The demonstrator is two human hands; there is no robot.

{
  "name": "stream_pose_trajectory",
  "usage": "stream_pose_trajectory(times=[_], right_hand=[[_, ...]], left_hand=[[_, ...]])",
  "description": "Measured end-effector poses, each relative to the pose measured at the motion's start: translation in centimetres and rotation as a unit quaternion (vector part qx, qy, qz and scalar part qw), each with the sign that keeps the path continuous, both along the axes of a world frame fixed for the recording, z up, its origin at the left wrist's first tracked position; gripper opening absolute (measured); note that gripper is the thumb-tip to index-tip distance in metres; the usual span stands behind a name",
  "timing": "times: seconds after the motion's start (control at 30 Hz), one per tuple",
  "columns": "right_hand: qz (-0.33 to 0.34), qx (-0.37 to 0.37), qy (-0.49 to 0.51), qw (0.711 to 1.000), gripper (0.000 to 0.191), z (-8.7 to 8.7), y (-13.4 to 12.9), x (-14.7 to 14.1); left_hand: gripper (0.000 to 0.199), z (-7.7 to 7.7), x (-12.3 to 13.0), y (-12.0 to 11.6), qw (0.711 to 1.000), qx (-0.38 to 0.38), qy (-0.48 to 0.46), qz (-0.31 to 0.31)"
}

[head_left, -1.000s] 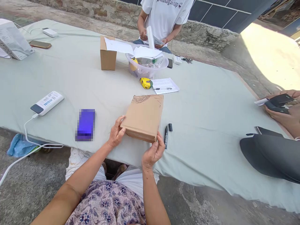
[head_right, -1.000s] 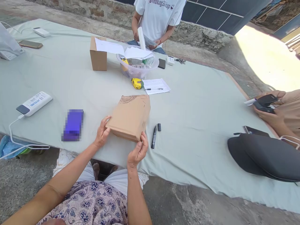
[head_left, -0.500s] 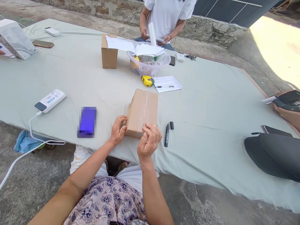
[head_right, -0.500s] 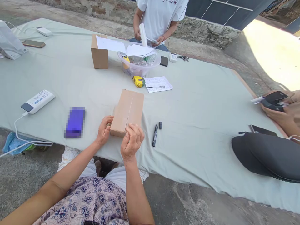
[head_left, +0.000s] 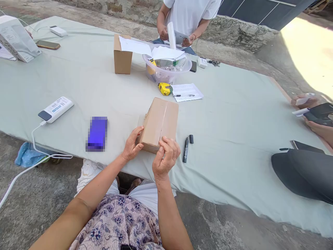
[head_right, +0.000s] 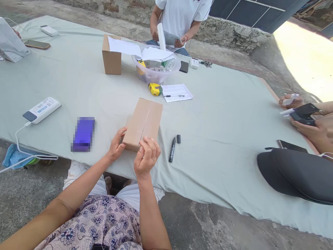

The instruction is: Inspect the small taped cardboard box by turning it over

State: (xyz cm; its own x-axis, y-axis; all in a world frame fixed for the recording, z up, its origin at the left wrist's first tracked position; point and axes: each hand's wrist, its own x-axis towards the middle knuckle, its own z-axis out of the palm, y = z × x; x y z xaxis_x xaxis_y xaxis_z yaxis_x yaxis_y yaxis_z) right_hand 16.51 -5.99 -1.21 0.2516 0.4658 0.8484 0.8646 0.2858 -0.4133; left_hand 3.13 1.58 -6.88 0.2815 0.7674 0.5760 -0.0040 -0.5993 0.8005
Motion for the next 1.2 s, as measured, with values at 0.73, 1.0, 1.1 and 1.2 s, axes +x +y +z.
stream_pose_trajectory(times=[0.73,1.0,1.1,1.2], right_hand=[[0.115,-0.222,0.291,0.924,0.057,-7.3,-3.3,3.2],[0.105,-0.129,0.341,0.925,0.044,-7.0,-3.8,2.9],[0.092,-0.107,0.337,0.931,0.038,-7.1,-3.8,3.1],[0.079,-0.107,0.314,0.94,0.038,-7.3,-3.8,3.3]], left_hand=[[0.072,1.2,-0.1,-0.6,0.997,-0.073,-0.029,0.029],[0.068,0.9,-0.1,-0.6,0.996,-0.081,-0.023,0.008],[0.067,0.7,-0.1,-0.6,0.994,-0.109,-0.011,0.015],[0.067,0.5,-0.2,-0.7,0.987,-0.16,-0.022,0.025]])
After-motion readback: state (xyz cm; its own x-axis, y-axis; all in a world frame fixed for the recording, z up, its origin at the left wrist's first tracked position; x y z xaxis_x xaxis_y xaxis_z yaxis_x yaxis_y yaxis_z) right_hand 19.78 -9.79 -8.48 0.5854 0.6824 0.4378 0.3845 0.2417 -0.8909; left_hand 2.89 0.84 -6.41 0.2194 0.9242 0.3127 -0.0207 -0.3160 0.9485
